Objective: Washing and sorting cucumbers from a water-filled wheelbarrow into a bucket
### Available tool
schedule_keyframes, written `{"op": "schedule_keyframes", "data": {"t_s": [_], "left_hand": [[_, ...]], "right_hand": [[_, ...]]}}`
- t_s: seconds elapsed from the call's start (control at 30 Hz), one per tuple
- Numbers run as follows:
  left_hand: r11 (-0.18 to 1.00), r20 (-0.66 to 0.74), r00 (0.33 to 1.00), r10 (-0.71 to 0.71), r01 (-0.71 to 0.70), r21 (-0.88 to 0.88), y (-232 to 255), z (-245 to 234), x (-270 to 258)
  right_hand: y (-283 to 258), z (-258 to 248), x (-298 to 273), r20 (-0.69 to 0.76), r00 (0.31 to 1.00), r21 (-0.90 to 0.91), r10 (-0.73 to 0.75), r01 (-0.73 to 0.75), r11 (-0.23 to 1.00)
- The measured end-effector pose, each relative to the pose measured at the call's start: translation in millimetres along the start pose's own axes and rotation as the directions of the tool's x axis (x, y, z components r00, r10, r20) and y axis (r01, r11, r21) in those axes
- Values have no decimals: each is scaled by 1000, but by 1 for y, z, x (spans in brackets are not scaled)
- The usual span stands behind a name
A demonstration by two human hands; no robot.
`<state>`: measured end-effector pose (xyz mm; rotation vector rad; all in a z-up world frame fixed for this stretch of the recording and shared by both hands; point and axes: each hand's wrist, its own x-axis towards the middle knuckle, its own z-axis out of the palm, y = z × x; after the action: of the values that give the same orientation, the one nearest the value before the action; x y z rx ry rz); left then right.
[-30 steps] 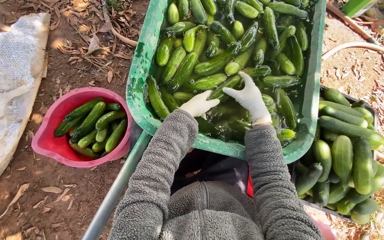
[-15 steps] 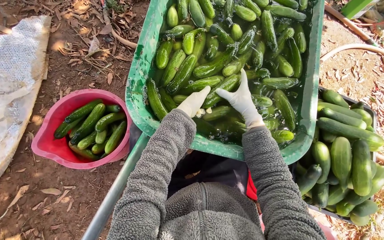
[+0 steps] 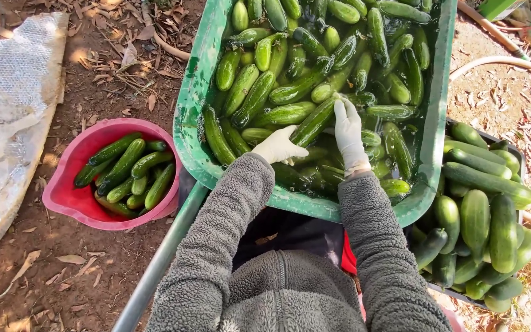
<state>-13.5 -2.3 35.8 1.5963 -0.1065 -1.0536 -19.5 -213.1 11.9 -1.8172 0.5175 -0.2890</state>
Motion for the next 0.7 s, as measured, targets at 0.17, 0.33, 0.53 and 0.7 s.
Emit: {"op": "schedule_keyframes", "data": {"t_s": [0.17,0.33,0.53,0.7], "left_hand": [[839,-114,993,21,44,542,11,1,-16],[752,-190,982,-1,126,647,10,1,-12],[739,-187,976,108,47,672,-18,-1,12],[693,-176,961,213,-22,720,-12,-1,7]], "right_hand": [[0,-4,0,152,970,-265,188,-143,954],[-31,11,-25,259,904,-205,340,-292,934],[-26,8,-18,83,968,-235,239,-214,948],[-57,4,-41,-3,989,-15,149,-149,989]]}}
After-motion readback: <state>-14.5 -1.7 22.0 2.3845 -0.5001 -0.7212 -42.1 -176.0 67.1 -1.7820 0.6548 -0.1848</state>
